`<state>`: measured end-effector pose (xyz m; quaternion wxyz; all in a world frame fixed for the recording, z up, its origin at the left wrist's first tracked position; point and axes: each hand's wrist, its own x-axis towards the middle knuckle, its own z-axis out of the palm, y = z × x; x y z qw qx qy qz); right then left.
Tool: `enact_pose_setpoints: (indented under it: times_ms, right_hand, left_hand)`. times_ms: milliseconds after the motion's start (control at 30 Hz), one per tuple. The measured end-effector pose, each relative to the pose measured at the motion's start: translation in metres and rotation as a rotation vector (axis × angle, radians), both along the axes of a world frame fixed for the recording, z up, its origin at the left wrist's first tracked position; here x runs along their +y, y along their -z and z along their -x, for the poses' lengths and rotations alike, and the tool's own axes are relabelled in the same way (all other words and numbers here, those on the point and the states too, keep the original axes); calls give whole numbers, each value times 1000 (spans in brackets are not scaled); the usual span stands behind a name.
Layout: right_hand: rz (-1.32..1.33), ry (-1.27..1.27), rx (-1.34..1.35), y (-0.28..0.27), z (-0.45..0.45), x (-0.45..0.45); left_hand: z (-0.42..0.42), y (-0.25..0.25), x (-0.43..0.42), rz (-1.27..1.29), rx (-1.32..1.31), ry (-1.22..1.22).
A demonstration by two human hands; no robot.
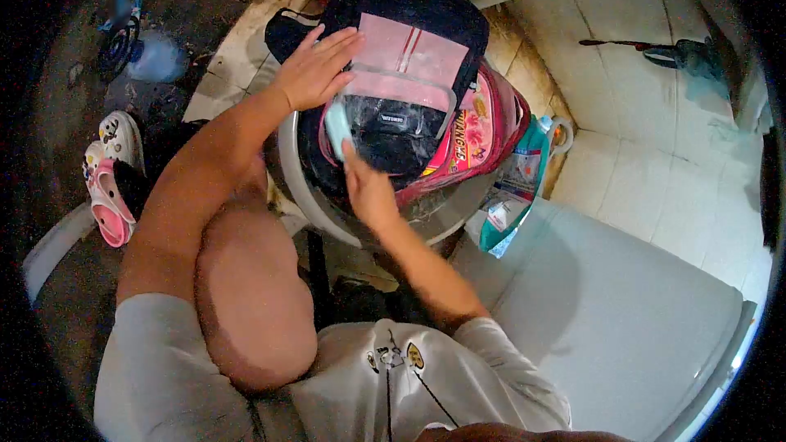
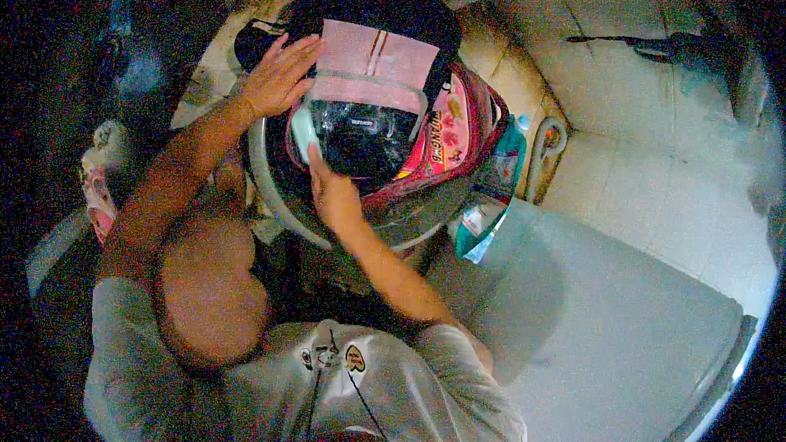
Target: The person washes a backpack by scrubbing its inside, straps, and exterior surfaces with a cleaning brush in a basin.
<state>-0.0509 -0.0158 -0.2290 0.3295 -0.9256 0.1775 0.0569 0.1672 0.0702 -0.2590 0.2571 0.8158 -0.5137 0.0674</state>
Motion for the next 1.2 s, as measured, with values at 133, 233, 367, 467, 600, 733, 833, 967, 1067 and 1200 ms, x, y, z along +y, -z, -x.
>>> enact_pose_setpoints:
  times_ms: [133, 233, 367, 467, 600, 733, 833, 967, 1067, 1200]
  right_hand:
    - [-27, -92, -9, -3, 16, -12]
    - [-84, 141, -16, -10, -56, -24]
    - [-182, 163, -82, -5, -44, 3]
    - [-114, 57, -15, -11, -12, 6]
    - [-90, 156, -78, -9, -92, -14]
    - [-193, 210, 92, -19, -61, 12]
    - [-37, 16, -43, -5, -19, 14]
    - [-88, 166, -184, -6, -94, -8]
    - [-200, 237, -69, -13, -79, 5]
    - [-82, 18, -35, -6, -20, 8]
  left_hand:
    - [-1, 6, -1, -26, 16, 13]
    - [1, 8, -3, -7, 68, -66]
    - [1, 4, 0, -13, 34, -175]
    - [1, 5, -1, 68, 83, -212]
    - [5, 5, -4, 31, 70, -298]
    - [6, 8, -3, 42, 62, -379]
    - [6, 15, -3, -8, 88, -363]
    - [5, 11, -3, 23, 81, -363]
    - [4, 13, -1, -9, 33, -328]
    - [3, 16, -3, 24, 100, -325]
